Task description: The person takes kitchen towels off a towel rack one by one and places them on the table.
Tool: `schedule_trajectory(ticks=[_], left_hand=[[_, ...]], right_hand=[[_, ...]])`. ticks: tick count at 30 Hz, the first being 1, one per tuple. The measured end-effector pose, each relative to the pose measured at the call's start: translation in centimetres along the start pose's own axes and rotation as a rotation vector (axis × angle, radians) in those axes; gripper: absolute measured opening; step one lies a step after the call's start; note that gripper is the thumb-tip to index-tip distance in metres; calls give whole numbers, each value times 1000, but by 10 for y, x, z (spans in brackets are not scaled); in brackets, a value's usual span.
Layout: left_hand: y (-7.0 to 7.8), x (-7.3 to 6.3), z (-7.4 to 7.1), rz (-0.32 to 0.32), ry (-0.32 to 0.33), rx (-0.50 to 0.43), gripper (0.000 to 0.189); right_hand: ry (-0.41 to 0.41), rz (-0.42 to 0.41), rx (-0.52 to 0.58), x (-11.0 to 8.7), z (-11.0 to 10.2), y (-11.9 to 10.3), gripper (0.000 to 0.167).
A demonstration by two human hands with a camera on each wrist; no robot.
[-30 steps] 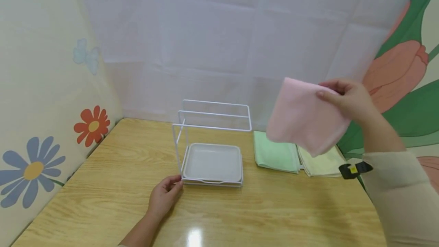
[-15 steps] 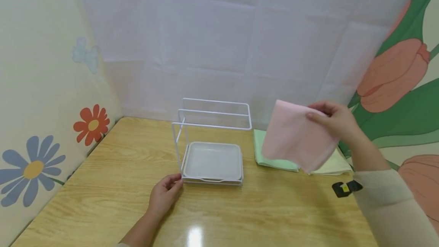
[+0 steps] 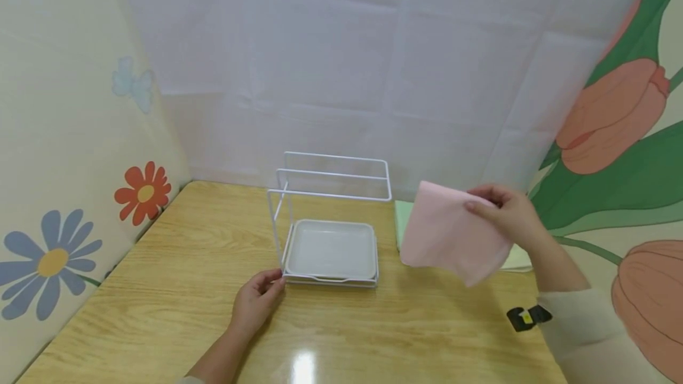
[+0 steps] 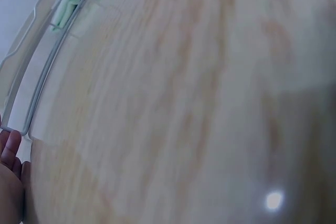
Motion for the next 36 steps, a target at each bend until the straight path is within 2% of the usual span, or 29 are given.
schedule_trajectory(ticks=[8, 12, 15, 18, 36], left_hand=[[0, 0, 0, -9, -4, 5, 28], [1, 0, 0, -15, -8, 10, 28], [1, 0, 0, -18, -11, 4, 28], [1, -1, 0, -13, -10, 1, 28], [4, -1, 1, 7, -12, 17, 29]], right_hand=[[-28, 10, 25, -14, 23, 10, 45], [4, -16, -12, -22, 29, 12, 39], [19, -41, 2, -28, 34, 11, 33], [-6, -52, 56, -34, 42, 10, 31], [-161, -19, 161, -70, 76, 13, 28]])
Point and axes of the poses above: each hand's wrist, its own x-axis towards the middle knuckle, its own z-axis out of the palm, y = z × x, the point moved 7 cm from there along x, towards the middle knuckle, and after that the axes turned 14 degrees about -x, right-handed, at the moved point
